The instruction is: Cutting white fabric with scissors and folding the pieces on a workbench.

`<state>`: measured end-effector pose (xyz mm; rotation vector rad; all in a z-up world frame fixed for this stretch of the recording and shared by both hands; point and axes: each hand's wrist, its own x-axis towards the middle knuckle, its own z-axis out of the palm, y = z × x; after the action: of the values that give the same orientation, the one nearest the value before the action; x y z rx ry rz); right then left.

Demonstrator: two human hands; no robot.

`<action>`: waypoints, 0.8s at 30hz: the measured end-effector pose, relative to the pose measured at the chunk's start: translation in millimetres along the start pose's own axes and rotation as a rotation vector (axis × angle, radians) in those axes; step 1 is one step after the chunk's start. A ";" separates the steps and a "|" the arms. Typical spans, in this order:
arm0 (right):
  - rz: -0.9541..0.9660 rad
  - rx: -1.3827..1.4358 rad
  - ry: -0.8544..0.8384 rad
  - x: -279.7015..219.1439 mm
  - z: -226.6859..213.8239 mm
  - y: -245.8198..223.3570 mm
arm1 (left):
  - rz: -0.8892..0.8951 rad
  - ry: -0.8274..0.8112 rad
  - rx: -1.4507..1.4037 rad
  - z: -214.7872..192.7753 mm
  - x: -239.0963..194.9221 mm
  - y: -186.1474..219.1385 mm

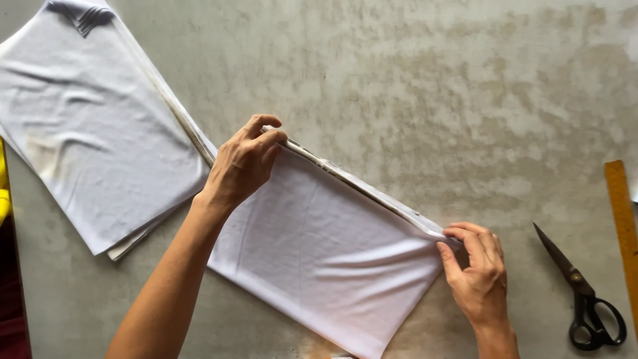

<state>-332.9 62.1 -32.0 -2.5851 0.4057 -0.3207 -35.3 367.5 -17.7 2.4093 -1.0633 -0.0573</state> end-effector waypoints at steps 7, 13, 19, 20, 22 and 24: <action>0.051 0.028 -0.025 -8.3 -4.4 -2.2 | 0.027 0.117 -0.059 -12.4 -11.7 7.8; -0.027 0.139 -0.084 -31.0 -30.4 -13.3 | -0.041 0.163 -0.231 -45.0 -63.3 29.8; 0.019 0.376 -0.128 -40.2 -51.3 -31.8 | -0.254 0.205 -0.458 -80.7 -97.7 59.2; 0.016 0.400 -0.117 -39.6 -55.2 -33.0 | -0.311 0.192 -0.487 -83.6 -101.5 60.9; 0.015 0.425 -0.104 -40.5 -59.0 -25.2 | -0.368 0.178 -0.515 -86.1 -100.3 59.6; 0.050 0.301 -0.077 -42.9 -58.6 -7.2 | -0.348 0.238 -0.407 -85.5 -90.6 53.5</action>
<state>-388.6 56.9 14.9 -2.2818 0.3632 -0.2432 -114.7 437.3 67.2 2.1336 -0.4643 -0.0926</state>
